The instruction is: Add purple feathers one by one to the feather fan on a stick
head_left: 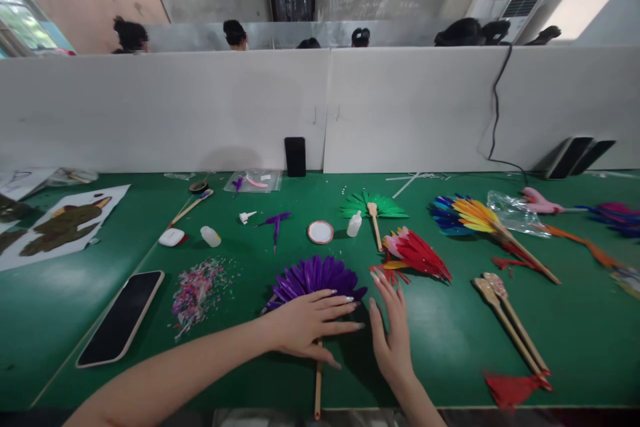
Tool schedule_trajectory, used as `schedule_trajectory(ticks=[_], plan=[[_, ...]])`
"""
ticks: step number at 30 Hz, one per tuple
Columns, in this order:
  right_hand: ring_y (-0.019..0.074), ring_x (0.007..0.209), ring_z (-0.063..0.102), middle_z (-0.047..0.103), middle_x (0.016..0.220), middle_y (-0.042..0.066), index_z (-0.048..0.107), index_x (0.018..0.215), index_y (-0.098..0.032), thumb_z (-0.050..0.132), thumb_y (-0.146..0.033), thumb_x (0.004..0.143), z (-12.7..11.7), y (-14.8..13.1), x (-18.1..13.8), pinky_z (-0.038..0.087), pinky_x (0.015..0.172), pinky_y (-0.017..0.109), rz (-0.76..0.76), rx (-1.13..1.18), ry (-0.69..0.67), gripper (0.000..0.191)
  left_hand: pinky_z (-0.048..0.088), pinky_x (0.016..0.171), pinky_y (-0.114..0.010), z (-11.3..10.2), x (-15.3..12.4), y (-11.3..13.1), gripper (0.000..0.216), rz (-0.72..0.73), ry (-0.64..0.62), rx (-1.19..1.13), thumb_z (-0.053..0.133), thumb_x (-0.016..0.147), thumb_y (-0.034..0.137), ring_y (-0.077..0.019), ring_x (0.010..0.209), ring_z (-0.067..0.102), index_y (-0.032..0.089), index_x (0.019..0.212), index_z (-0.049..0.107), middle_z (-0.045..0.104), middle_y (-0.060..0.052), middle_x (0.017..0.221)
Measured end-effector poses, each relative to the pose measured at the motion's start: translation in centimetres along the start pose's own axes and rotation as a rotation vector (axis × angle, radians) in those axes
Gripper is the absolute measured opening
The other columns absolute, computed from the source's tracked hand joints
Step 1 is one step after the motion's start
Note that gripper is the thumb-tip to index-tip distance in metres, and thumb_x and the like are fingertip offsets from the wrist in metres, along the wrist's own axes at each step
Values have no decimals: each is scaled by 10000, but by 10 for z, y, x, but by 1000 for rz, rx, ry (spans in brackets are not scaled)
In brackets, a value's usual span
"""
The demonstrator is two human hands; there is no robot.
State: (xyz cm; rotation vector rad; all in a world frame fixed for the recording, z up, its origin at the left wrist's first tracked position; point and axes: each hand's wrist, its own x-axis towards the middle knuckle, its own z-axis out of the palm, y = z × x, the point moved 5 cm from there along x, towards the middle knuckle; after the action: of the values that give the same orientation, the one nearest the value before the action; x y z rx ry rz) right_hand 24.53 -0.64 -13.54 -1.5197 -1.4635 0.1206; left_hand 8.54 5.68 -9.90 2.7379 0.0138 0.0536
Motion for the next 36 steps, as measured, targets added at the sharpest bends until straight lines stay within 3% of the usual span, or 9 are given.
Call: schedule_trajectory(ticks=[11, 17, 26, 32, 36], plan=[[238, 1343, 388, 472, 1416, 97, 357, 1426, -262, 435, -198, 955, -5, 7, -2, 226, 1109, 592, 30, -24, 60, 482, 72, 1200, -355, -3, 18, -11, 680, 134, -131, -60, 535, 873, 521, -195, 1440, 209, 301, 1472, 301, 257, -11, 1555], [246, 1339, 395, 487, 1404, 90, 383, 1413, -267, 440, -208, 953, -6, 13, -4, 231, 1107, 602, 72, 13, 88, 467, 122, 1194, -358, -7, 23, -12, 703, 181, -106, -130, 594, 846, 484, -211, 1425, 252, 272, 1464, 334, 313, -45, 1531], [242, 1298, 451, 523, 1373, 88, 407, 1401, -265, 453, -206, 947, -6, 18, -4, 237, 1107, 601, 95, 13, 101, 460, 115, 1193, -367, 3, 22, -16, 710, 191, -103, -177, 597, 833, 517, -222, 1432, 237, 269, 1454, 358, 270, -47, 1551], [253, 1298, 451, 526, 1370, 97, 414, 1397, -253, 450, -220, 949, -5, 16, -3, 254, 1099, 603, 90, -4, 93, 450, 144, 1187, -376, -6, 24, -13, 720, 178, -108, -211, 655, 802, 467, -239, 1417, 272, 318, 1445, 367, 276, -27, 1545], [258, 1300, 447, 523, 1370, 104, 419, 1388, -245, 451, -222, 948, -5, 16, -2, 261, 1095, 608, 83, -11, 85, 442, 92, 1192, -387, -11, 24, -11, 727, 180, -106, -214, 673, 791, 450, -231, 1421, 261, 332, 1441, 369, 297, -25, 1535]])
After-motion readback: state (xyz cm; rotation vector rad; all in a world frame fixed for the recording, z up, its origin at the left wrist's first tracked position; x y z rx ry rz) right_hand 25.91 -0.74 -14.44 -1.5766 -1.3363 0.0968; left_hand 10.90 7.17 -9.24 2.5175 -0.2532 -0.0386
